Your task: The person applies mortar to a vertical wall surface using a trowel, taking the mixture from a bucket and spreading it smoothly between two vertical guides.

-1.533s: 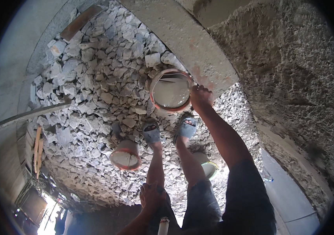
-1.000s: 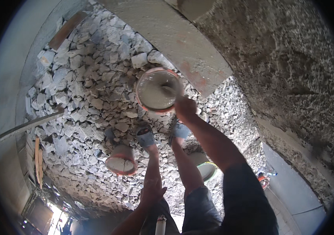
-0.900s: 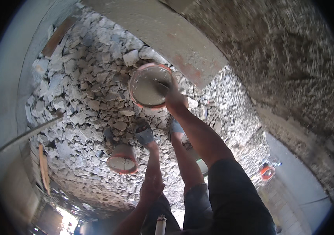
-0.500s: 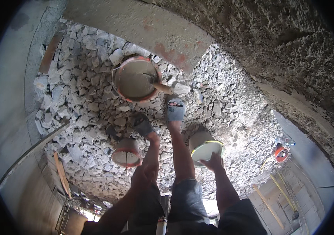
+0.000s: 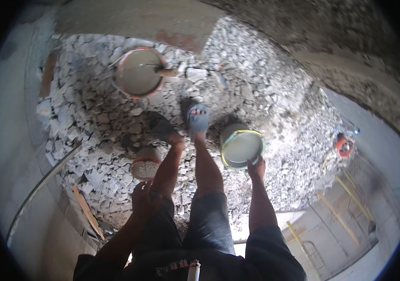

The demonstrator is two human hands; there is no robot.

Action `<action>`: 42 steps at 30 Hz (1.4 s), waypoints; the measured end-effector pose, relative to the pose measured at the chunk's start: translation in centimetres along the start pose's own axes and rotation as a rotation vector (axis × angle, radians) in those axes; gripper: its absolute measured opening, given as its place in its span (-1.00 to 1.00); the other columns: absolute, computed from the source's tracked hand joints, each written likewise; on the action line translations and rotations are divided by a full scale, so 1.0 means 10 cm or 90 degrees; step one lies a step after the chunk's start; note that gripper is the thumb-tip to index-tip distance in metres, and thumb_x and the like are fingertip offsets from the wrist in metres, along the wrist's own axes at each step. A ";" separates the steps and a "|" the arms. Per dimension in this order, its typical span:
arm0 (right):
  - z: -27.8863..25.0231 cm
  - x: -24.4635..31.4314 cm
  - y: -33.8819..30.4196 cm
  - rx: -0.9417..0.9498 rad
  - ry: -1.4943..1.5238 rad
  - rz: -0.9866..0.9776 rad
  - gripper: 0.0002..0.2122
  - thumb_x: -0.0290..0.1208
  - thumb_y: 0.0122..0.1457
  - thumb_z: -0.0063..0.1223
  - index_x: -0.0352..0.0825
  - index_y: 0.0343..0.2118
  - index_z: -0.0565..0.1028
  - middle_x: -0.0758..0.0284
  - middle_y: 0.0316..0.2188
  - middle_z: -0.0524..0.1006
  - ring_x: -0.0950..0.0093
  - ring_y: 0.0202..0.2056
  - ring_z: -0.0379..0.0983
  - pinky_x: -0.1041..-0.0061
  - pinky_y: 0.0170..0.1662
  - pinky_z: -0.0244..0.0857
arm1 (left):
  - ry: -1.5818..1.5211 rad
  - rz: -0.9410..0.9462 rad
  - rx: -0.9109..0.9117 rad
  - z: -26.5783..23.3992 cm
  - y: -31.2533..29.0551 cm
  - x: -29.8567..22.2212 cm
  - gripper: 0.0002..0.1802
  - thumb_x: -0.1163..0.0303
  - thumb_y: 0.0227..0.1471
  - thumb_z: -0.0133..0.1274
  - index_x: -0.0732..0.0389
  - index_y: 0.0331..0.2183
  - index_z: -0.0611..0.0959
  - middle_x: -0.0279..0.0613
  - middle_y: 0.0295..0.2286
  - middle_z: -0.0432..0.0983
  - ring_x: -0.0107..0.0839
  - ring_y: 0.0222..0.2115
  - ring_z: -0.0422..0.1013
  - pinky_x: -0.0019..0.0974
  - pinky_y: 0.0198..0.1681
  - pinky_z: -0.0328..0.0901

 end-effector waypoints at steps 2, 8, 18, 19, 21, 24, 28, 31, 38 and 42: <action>-0.22 0.38 0.23 0.017 0.041 -0.050 -0.33 -0.23 0.07 0.33 -0.36 0.23 0.37 -0.06 0.04 0.46 -0.06 0.07 0.40 0.10 0.17 0.35 | -0.004 -0.016 0.019 0.01 -0.17 -0.05 -0.18 0.08 -0.01 0.31 0.30 0.18 0.46 0.34 -0.01 0.44 0.27 -0.03 0.42 0.17 0.09 0.35; -0.21 1.59 0.63 0.164 -0.222 -0.351 -0.26 -0.18 0.06 0.34 -0.16 0.32 0.28 0.06 0.30 0.30 0.04 0.34 0.18 0.05 0.41 0.02 | -0.033 -0.056 0.007 0.35 -0.26 -0.15 -0.24 0.11 -0.06 0.32 0.29 0.13 0.54 0.25 -0.06 0.50 0.20 -0.02 0.44 0.11 0.02 0.41; -0.46 1.07 -0.09 0.418 -0.530 -0.568 -0.86 -0.28 0.09 0.13 -0.16 -0.38 0.66 0.18 -0.45 0.67 0.21 -0.34 0.66 0.10 -0.27 0.47 | -0.099 -0.206 -0.143 0.60 -0.83 -0.53 -0.31 0.17 -0.11 0.33 0.24 0.05 0.56 0.10 -0.12 0.53 0.12 -0.11 0.48 0.13 -0.07 0.42; -0.56 0.97 -0.15 0.456 -0.548 -0.550 -0.86 -0.30 0.08 0.14 -0.20 -0.41 0.66 0.17 -0.45 0.67 0.23 -0.31 0.67 0.16 -0.24 0.51 | -0.113 -0.214 -0.155 0.55 -0.88 -0.59 -0.30 0.16 -0.11 0.33 0.24 0.06 0.55 0.11 -0.10 0.52 0.12 -0.08 0.46 0.14 -0.04 0.40; -0.70 0.96 -0.28 0.392 -0.557 -0.584 -0.86 -0.30 0.03 0.20 -0.21 -0.38 0.67 0.20 -0.40 0.69 0.20 -0.27 0.67 0.14 -0.20 0.51 | -0.134 -0.231 -0.177 0.50 -1.05 -0.66 -0.28 0.15 -0.10 0.32 0.23 0.08 0.53 0.13 -0.05 0.48 0.13 -0.03 0.43 0.16 0.03 0.36; -0.83 1.32 -0.57 0.284 -0.497 -0.628 -0.82 -0.23 0.03 0.23 -0.24 -0.41 0.65 0.16 -0.42 0.67 0.13 -0.31 0.65 0.11 -0.18 0.51 | -0.230 -0.276 -0.178 0.60 -1.32 -0.66 -0.24 0.09 -0.08 0.31 0.22 0.12 0.49 0.17 0.02 0.43 0.17 0.05 0.36 0.19 0.11 0.29; -1.05 1.91 -1.00 0.246 -0.413 -0.642 -0.78 -0.21 0.01 0.33 -0.27 -0.41 0.64 0.12 -0.44 0.65 0.10 -0.35 0.63 0.10 -0.21 0.49 | -0.204 -0.312 -0.071 1.46 -1.74 -0.54 -0.19 0.03 -0.02 0.27 0.20 0.17 0.41 0.17 0.04 0.40 0.20 0.09 0.33 0.24 0.13 0.25; -1.26 2.28 -1.30 0.224 -0.271 -0.680 -0.81 -0.29 0.03 0.32 -0.28 -0.36 0.62 0.12 -0.41 0.66 0.10 -0.32 0.64 0.10 -0.23 0.49 | -0.199 -0.346 0.008 1.91 -1.85 -0.50 -0.18 0.01 0.00 0.26 0.17 0.20 0.37 0.17 0.05 0.40 0.21 0.09 0.35 0.26 0.12 0.27; -1.15 3.03 -1.40 0.272 -0.112 -0.632 -0.83 -0.34 0.17 0.21 -0.29 -0.24 0.58 0.13 -0.37 0.64 0.03 -0.26 0.60 0.11 -0.20 0.49 | -0.299 -0.410 0.136 1.66 -1.68 -0.48 -0.10 -0.03 0.01 0.23 0.13 0.27 0.30 0.19 0.11 0.37 0.21 0.13 0.35 0.23 0.15 0.29; -0.77 3.42 -1.12 0.231 -0.067 -0.769 -0.74 -0.30 0.17 0.27 -0.40 -0.41 0.47 0.04 -0.47 0.47 -0.04 -0.34 0.49 0.07 -0.27 0.35 | -0.316 -0.368 0.111 2.02 -1.58 -0.31 -0.09 -0.01 0.03 0.22 0.18 0.29 0.30 0.23 0.14 0.36 0.23 0.15 0.34 0.23 0.18 0.26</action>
Point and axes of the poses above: each hand's wrist, its own y-axis towards the middle knuckle, its own z-axis out of the palm, x = y × z, the point moved 5 cm from there along y, towards the middle knuckle
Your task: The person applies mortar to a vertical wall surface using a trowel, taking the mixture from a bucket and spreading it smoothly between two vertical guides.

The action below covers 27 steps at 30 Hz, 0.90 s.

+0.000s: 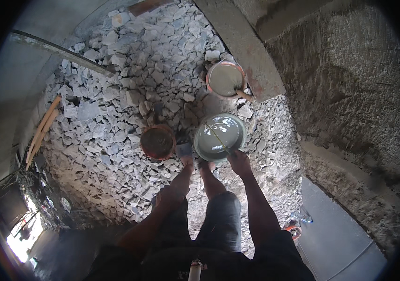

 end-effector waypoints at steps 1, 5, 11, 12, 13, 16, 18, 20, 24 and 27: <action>0.06 0.17 0.14 -0.024 -0.061 -0.101 -0.72 -0.26 0.17 0.27 -0.41 -0.42 0.49 0.06 -0.45 0.50 -0.02 -0.35 0.49 0.10 -0.29 0.35 | -0.006 0.010 -0.016 0.15 0.06 0.13 -0.09 -0.01 0.03 0.22 0.20 0.29 0.31 0.25 0.15 0.35 0.25 0.15 0.33 0.23 0.19 0.25; 0.37 0.17 0.71 0.004 0.049 0.116 -0.70 -0.23 0.19 0.20 -0.44 -0.38 0.53 0.14 -0.52 0.54 0.20 -0.48 0.49 0.18 -0.36 0.34 | 0.064 0.119 -0.148 0.49 0.20 0.18 -0.47 0.25 0.05 0.11 0.20 0.07 0.54 0.11 -0.02 0.53 0.17 0.01 0.45 0.14 0.07 0.34; 0.76 -0.06 1.20 0.037 0.127 0.176 -0.71 -0.24 0.17 0.19 -0.46 -0.34 0.54 0.14 -0.56 0.54 0.28 -0.51 0.49 0.22 -0.37 0.32 | -0.200 0.216 -0.228 -0.01 0.58 -0.46 -0.20 0.38 0.10 0.14 0.29 0.29 0.18 0.16 0.27 0.09 0.09 0.16 0.37 -0.07 0.20 0.28; 0.79 -0.08 1.25 0.024 0.122 0.165 -0.70 -0.24 0.17 0.19 -0.46 -0.33 0.55 0.13 -0.56 0.55 0.26 -0.50 0.50 0.22 -0.36 0.32 | -0.258 0.226 -0.233 -0.16 0.62 -0.62 -0.10 0.37 0.11 0.15 0.31 0.36 0.09 0.18 0.35 -0.01 0.08 0.20 0.34 -0.10 0.24 0.26; 0.80 -0.12 1.32 0.008 0.115 0.154 -0.70 -0.24 0.16 0.19 -0.46 -0.32 0.55 0.12 -0.55 0.55 0.25 -0.49 0.51 0.21 -0.35 0.33 | -0.329 0.194 -0.227 -0.27 0.64 -0.79 -0.11 0.31 0.13 0.19 0.33 0.35 0.14 0.21 0.28 0.14 0.03 0.15 0.40 -0.12 0.19 0.32; 0.78 0.15 1.40 0.143 0.102 0.155 -0.69 -0.26 0.17 0.15 -0.47 -0.24 0.60 -0.13 -0.33 0.61 -0.09 -0.20 0.59 0.06 -0.13 0.43 | -0.519 0.088 -0.250 -0.60 0.59 -1.27 -0.21 0.12 0.18 0.27 0.42 0.24 0.39 0.27 0.06 0.51 -0.03 0.02 0.54 -0.13 0.07 0.43; 0.76 0.16 1.41 0.155 0.096 0.103 -0.71 -0.27 0.17 0.15 -0.45 -0.23 0.60 -0.09 -0.34 0.62 -0.02 -0.21 0.61 0.10 -0.14 0.44 | -0.661 0.084 -0.310 -0.76 0.73 -1.56 -0.29 0.07 0.25 0.20 0.46 0.18 0.48 0.22 -0.04 0.60 -0.08 -0.03 0.56 -0.15 0.04 0.44; 0.66 0.19 1.39 0.146 0.087 0.034 -0.73 -0.28 0.20 0.12 -0.43 -0.23 0.61 -0.02 -0.34 0.64 0.10 -0.23 0.63 0.18 -0.14 0.45 | -0.749 0.023 -0.288 -0.69 0.90 -1.73 -0.29 0.06 0.31 0.13 0.44 0.22 0.44 0.02 -0.05 0.60 -0.32 -0.05 0.52 -0.31 0.01 0.39; 0.47 0.21 1.40 0.379 0.169 -0.136 -0.78 -0.35 0.21 0.08 -0.40 -0.23 0.62 -0.03 -0.32 0.63 0.03 -0.20 0.62 0.16 -0.08 0.44 | -0.962 0.094 -0.329 -0.81 1.36 -2.19 -0.43 0.15 0.39 0.02 0.40 0.20 0.46 -0.12 0.02 0.53 -0.41 -0.01 0.43 -0.34 0.07 0.30; 0.08 -0.08 1.74 0.287 -0.011 -0.136 -0.82 -0.34 0.23 0.10 -0.35 -0.26 0.60 -0.02 -0.32 0.63 0.01 -0.19 0.60 0.09 -0.12 0.44 | -1.028 0.141 -0.410 -0.65 1.70 -2.21 -0.48 0.25 0.34 0.08 0.40 0.16 0.48 -0.09 0.01 0.56 -0.33 0.01 0.46 -0.28 0.13 0.30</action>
Point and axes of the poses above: each hand's wrist, its own y-axis towards the middle knuckle, its own z-axis out of the palm, x = y × z, the point moved 5 cm from there along y, towards the middle knuckle
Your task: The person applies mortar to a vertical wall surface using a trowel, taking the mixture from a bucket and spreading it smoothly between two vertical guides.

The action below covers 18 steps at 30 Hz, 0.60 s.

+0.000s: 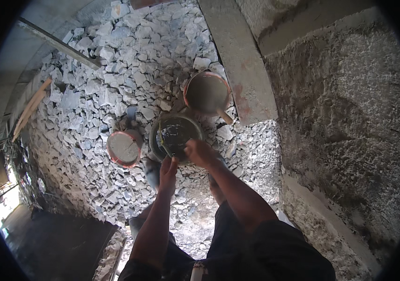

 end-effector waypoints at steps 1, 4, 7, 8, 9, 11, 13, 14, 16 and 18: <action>-0.17 -0.20 0.06 -0.068 -0.074 0.008 -0.83 -0.34 0.23 0.09 -0.35 -0.30 0.58 -0.01 -0.34 0.62 -0.01 -0.19 0.59 0.07 -0.13 0.44 | 0.015 0.030 -0.022 -0.03 0.07 0.10 -0.48 0.27 0.32 0.11 0.41 0.16 0.48 -0.08 -0.01 0.57 -0.31 0.01 0.48 -0.26 0.12 0.31; -0.81 -0.77 0.32 -0.210 -0.107 -0.026 -0.84 -0.38 0.25 0.05 -0.36 -0.39 0.52 0.01 -0.38 0.60 -0.06 -0.21 0.56 0.05 -0.15 0.44 | 0.250 0.027 -0.134 -0.14 0.21 0.21 -0.53 0.32 0.22 0.18 0.39 0.07 0.53 0.06 -0.08 0.63 -0.15 -0.06 0.57 -0.16 0.07 0.38; -1.01 -0.72 0.61 -0.280 -0.061 -0.035 -0.82 -0.38 0.27 0.04 -0.39 -0.34 0.56 -0.01 -0.40 0.60 -0.07 -0.23 0.57 0.08 -0.15 0.44 | 0.484 0.098 -0.159 -0.30 0.04 -0.09 -0.62 0.44 0.13 0.13 0.35 -0.01 0.57 0.16 -0.15 0.59 0.02 -0.08 0.54 -0.06 0.09 0.36; -0.97 -0.61 0.69 -0.281 -0.030 -0.064 -0.80 -0.37 0.27 0.04 -0.41 -0.32 0.57 -0.01 -0.41 0.59 -0.06 -0.24 0.58 0.08 -0.15 0.44 | 0.506 0.115 -0.236 -0.50 -0.05 -0.02 -0.61 0.47 0.12 0.11 0.35 0.00 0.56 0.15 -0.15 0.58 0.03 -0.06 0.51 -0.04 0.11 0.33; -0.88 -0.58 0.83 -0.246 0.029 -0.120 -0.78 -0.34 0.29 0.04 -0.43 -0.24 0.57 0.09 -0.47 0.60 0.13 -0.35 0.63 0.18 -0.27 0.48 | 0.525 0.143 -0.311 -0.66 -0.04 0.02 -0.60 0.49 0.11 0.10 0.35 0.00 0.56 0.13 -0.14 0.57 0.04 -0.04 0.49 -0.03 0.13 0.31; -0.26 -0.59 1.01 -0.115 0.316 0.040 -0.80 -0.36 0.30 0.04 -0.40 -0.20 0.56 0.22 -0.47 0.59 0.36 -0.39 0.60 0.31 -0.33 0.49 | 0.540 0.258 -0.474 -0.84 -0.04 -0.02 -0.58 0.53 0.09 0.07 0.35 0.02 0.56 0.12 -0.12 0.54 0.05 0.02 0.42 0.00 0.19 0.24; 0.41 -0.56 1.06 -0.096 0.511 0.156 -0.81 -0.35 0.31 0.04 -0.37 -0.18 0.55 0.30 -0.47 0.57 0.49 -0.45 0.56 0.43 -0.41 0.48 | 0.529 0.389 -0.530 -0.87 0.10 0.01 -0.53 0.51 0.14 0.08 0.40 0.09 0.53 0.16 0.03 0.47 -0.08 0.03 0.44 -0.08 0.14 0.30; 0.71 -0.65 1.11 -0.148 0.573 0.184 -0.81 -0.33 0.31 0.03 -0.35 -0.18 0.55 0.32 -0.47 0.55 0.51 -0.48 0.55 0.49 -0.45 0.47 | 0.421 0.361 -0.428 -0.81 0.37 0.15 -0.56 0.51 0.15 0.07 0.41 0.07 0.53 0.13 -0.02 0.50 -0.08 -0.01 0.45 -0.09 0.13 0.31; 1.22 -1.01 1.22 -0.237 0.673 0.180 -0.85 -0.35 0.28 0.05 -0.32 -0.24 0.54 0.30 -0.47 0.56 0.50 -0.50 0.53 0.49 -0.48 0.43 | 0.216 0.309 -0.209 -0.42 0.94 0.44 -0.61 0.51 0.19 0.04 0.43 0.04 0.55 0.06 -0.13 0.54 -0.06 -0.08 0.48 -0.12 0.11 0.33; 1.54 -1.34 1.32 -0.325 0.541 0.114 -0.84 -0.32 0.29 0.05 -0.30 -0.29 0.53 0.31 -0.48 0.55 0.47 -0.49 0.51 0.41 -0.42 0.44 | -0.014 0.217 -0.245 -0.30 1.31 0.91 -0.69 0.45 0.26 0.03 0.46 -0.05 0.60 -0.06 -0.19 0.58 -0.25 -0.16 0.52 -0.25 0.00 0.38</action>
Point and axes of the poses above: each hand's wrist, its own y-axis towards the middle knuckle, its own z-axis out of the palm, x = y × z, the point moved 5 cm from there along y, towards the middle knuckle
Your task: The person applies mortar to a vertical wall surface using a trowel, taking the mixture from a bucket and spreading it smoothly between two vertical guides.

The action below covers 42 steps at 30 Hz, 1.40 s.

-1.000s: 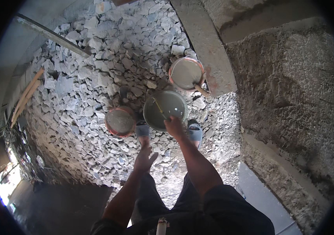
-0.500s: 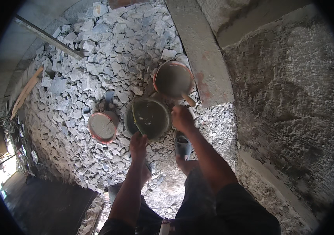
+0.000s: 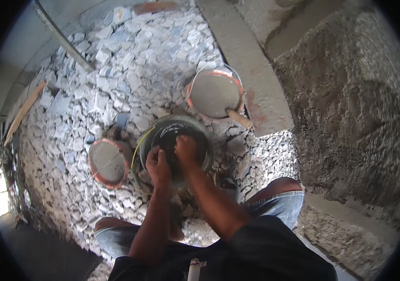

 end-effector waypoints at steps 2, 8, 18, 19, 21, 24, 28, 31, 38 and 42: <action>0.15 -0.30 -0.01 -0.048 -0.136 -0.093 -0.83 -0.28 0.30 0.06 -0.28 -0.33 0.52 0.31 -0.49 0.54 0.43 -0.48 0.50 0.34 -0.35 0.45 | -0.105 -0.114 -0.046 -0.09 0.22 0.58 -0.70 0.42 0.28 0.02 0.45 -0.08 0.62 -0.09 -0.22 0.59 -0.30 -0.18 0.52 -0.28 -0.02 0.39; 0.24 -0.62 -0.10 -0.061 0.602 0.220 -0.65 -0.10 0.41 -0.04 -0.29 -0.40 0.52 0.25 -0.45 0.53 0.27 -0.36 0.48 0.21 -0.16 0.42 | -0.540 -0.344 0.075 0.05 0.34 1.00 -0.74 0.28 0.32 -0.02 0.29 -0.27 0.60 -0.19 -0.36 0.54 -0.26 -0.29 0.49 -0.12 -0.13 0.46; -0.39 0.83 0.70 0.204 0.525 -0.017 -0.65 -0.19 0.42 -0.10 -0.31 -0.46 0.47 0.31 -0.56 0.50 0.35 -0.52 0.45 0.36 -0.39 0.39 | -0.259 0.120 0.282 1.59 0.31 -0.41 -0.75 0.41 0.28 0.01 0.37 -0.13 0.66 -0.10 -0.37 0.59 -0.28 -0.34 0.51 -0.29 -0.32 0.40; -0.46 1.01 0.79 0.180 0.334 -0.039 -0.69 -0.24 0.39 -0.07 -0.37 -0.41 0.53 0.26 -0.53 0.55 0.33 -0.49 0.51 0.33 -0.39 0.42 | -0.139 0.166 0.304 1.72 0.33 -0.47 -0.70 0.40 0.26 0.03 0.39 -0.09 0.67 -0.02 -0.31 0.63 -0.19 -0.22 0.53 -0.23 -0.13 0.41; -0.10 1.46 0.65 0.283 -0.274 -0.182 -0.73 -0.34 0.27 -0.02 -0.46 -0.25 0.60 0.15 -0.44 0.65 0.28 -0.41 0.62 0.26 -0.35 0.48 | 0.008 0.261 0.285 1.39 0.87 -0.42 -0.62 0.35 0.25 0.04 0.35 0.02 0.64 -0.06 -0.29 0.59 -0.24 -0.25 0.51 -0.21 -0.16 0.40; -1.42 1.91 1.35 0.110 -0.687 -0.361 -0.69 -0.37 0.15 0.02 -0.42 -0.16 0.66 0.04 -0.36 0.68 0.17 -0.33 0.67 0.19 -0.25 0.53 | -0.003 0.149 0.459 2.27 0.24 -0.64 -0.55 0.29 0.22 0.09 0.34 0.06 0.63 -0.02 -0.12 0.58 -0.15 -0.08 0.55 -0.08 -0.18 0.60; -0.92 2.21 0.62 0.090 -0.847 -0.409 -0.73 -0.40 0.13 0.03 -0.43 -0.23 0.67 -0.07 -0.33 0.66 0.02 -0.16 0.65 0.08 -0.07 0.49 | 0.002 0.226 0.276 0.95 0.94 -0.16 -0.75 0.36 0.21 0.12 0.38 -0.38 0.70 -0.39 -0.54 0.52 -0.57 -0.54 0.37 -0.34 -0.50 0.26; -1.08 2.02 0.48 0.023 -0.853 -0.506 -0.74 -0.37 0.15 0.03 -0.45 -0.27 0.66 -0.10 -0.31 0.65 0.05 -0.19 0.66 0.05 -0.08 0.50 | -0.045 0.088 0.173 0.43 0.88 0.38 -0.75 0.39 0.14 0.07 0.35 -0.47 0.67 -0.32 -0.62 0.49 -0.51 -0.62 0.35 -0.32 -0.56 0.24; -1.20 0.97 1.09 0.329 -0.205 0.059 -0.78 -0.24 0.28 0.05 -0.26 -0.42 0.55 0.33 -0.58 0.52 0.39 -0.43 0.56 0.30 -0.37 0.45 | -0.156 -0.189 0.096 0.51 0.67 1.27 -0.75 0.35 0.19 0.06 0.34 -0.21 0.64 -0.13 -0.35 0.60 -0.28 -0.46 0.53 -0.23 -0.35 0.48; -0.70 0.90 0.85 0.421 -0.040 0.271 -0.83 -0.27 0.33 0.00 -0.20 -0.35 0.54 0.39 -0.55 0.52 0.49 -0.48 0.52 0.39 -0.41 0.42 | -0.353 -0.324 0.081 0.84 0.75 0.81 -0.75 0.36 0.21 0.09 0.30 -0.13 0.63 -0.13 -0.32 0.59 -0.26 -0.38 0.57 -0.26 -0.26 0.53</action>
Point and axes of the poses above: each hand's wrist, its own y-axis towards the middle knuckle, its own z-axis out of the palm, x = y × z, the point moved 5 cm from there along y, towards the middle knuckle
